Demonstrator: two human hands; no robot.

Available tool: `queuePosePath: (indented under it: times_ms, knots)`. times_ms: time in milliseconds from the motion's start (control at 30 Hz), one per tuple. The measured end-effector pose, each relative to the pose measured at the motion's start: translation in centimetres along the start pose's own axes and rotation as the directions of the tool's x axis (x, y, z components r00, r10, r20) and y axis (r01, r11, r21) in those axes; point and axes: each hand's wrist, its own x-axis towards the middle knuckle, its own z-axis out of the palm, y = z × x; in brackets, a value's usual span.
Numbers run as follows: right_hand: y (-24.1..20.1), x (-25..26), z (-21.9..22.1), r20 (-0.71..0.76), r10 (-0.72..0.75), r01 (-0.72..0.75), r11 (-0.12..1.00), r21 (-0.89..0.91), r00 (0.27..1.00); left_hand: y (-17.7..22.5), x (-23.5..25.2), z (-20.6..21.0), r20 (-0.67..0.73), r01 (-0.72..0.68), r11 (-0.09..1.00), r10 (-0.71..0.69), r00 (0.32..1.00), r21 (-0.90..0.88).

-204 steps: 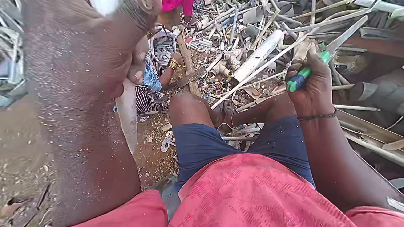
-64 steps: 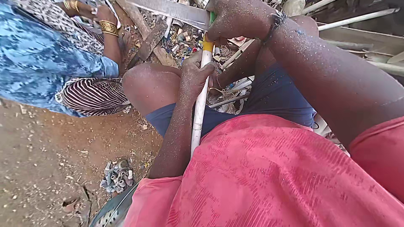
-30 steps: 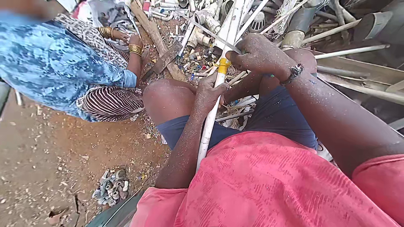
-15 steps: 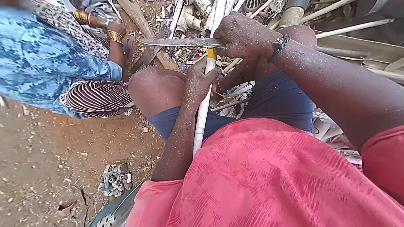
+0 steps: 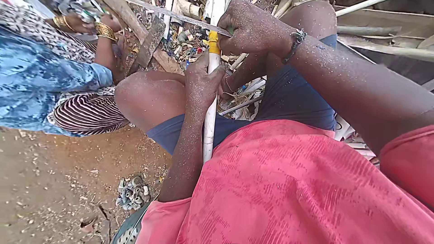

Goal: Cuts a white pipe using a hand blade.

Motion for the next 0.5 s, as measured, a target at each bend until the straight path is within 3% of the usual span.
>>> queuePosePath:
  times_ms: [167, 233, 267, 333, 400, 500]
  knots:
    - [1.1, -1.1, 1.2, -0.104, -0.087, 0.094, 0.993, 0.064, 0.991, -0.5, 0.2, -0.8, 0.017, 0.017, 0.962, -0.013, 1.0, -0.272]
    - [1.0, -1.9, 1.7, -0.217, -0.011, 0.061, 0.972, 0.226, 0.976, -0.8, 0.4, -1.9, 0.039, 0.009, 0.874, 0.012, 0.999, -0.486]
    - [1.0, -2.1, 2.1, -0.306, 0.079, 0.056, 0.912, 0.407, 0.949, -0.9, 0.3, -2.4, 0.051, -0.002, 0.825, 0.038, 0.998, -0.565]
    - [0.9, -2.2, 2.6, -0.376, 0.346, 0.054, 0.671, 0.739, 0.86, -0.7, -0.1, -2.7, 0.051, -0.031, 0.766, 0.084, 0.995, -0.642]
    - [0.5, -2.2, 2.3, -0.331, 0.472, 0.051, 0.513, 0.857, 0.817, -0.3, -0.5, -2.4, 0.052, -0.06, 0.757, 0.124, 0.991, -0.651]
    - [-1.1, -1.9, 1.1, -0.335, 0.453, 0.082, 0.491, 0.867, 0.826, 0.1, -1.2, -1.6, 0.109, -0.09, 0.786, 0.196, 0.975, -0.611]
